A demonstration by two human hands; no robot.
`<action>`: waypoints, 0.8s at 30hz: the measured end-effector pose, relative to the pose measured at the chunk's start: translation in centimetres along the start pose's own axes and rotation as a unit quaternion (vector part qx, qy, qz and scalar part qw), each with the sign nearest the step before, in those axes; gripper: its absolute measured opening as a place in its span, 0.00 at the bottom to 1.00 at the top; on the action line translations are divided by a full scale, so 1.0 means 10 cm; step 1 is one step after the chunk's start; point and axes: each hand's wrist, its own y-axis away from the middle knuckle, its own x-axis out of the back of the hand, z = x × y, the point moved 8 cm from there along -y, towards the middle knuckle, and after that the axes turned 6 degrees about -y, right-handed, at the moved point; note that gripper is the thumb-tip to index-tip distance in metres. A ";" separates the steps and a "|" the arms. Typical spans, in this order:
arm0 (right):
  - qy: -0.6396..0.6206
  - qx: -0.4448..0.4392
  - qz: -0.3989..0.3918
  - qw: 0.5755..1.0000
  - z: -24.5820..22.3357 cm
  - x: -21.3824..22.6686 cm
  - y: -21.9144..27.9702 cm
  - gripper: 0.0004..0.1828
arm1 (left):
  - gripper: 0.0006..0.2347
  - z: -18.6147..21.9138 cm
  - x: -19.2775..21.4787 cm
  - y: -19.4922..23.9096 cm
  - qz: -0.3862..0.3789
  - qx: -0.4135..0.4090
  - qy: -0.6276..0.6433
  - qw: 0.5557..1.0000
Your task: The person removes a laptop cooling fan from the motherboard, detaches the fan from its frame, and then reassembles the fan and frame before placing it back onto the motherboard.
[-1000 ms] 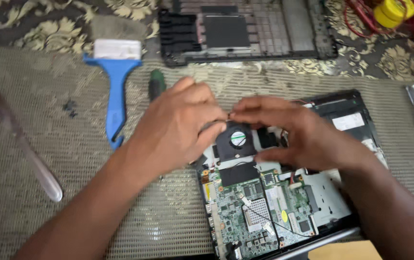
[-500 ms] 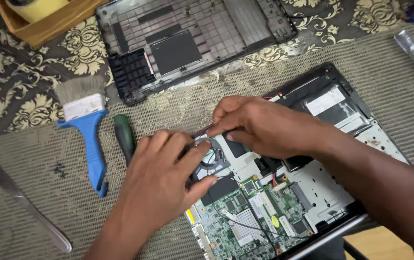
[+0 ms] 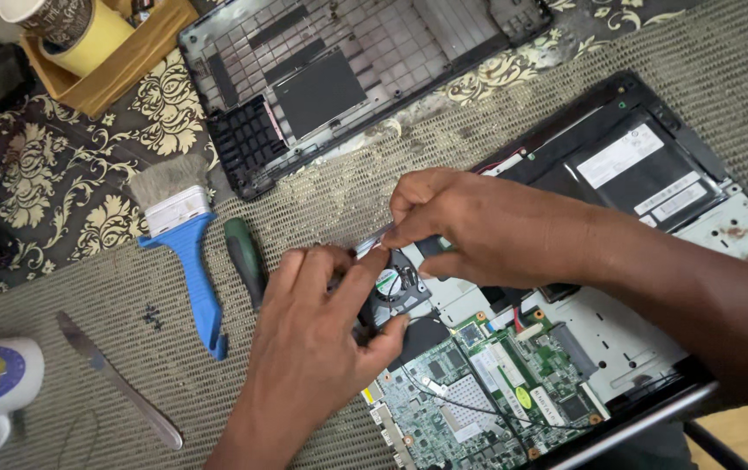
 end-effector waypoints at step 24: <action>0.020 0.022 0.038 0.999 -0.02 0.00 -0.01 0.20 | 0.25 -0.10 0.00 0.02 -0.002 -0.007 0.092 0.996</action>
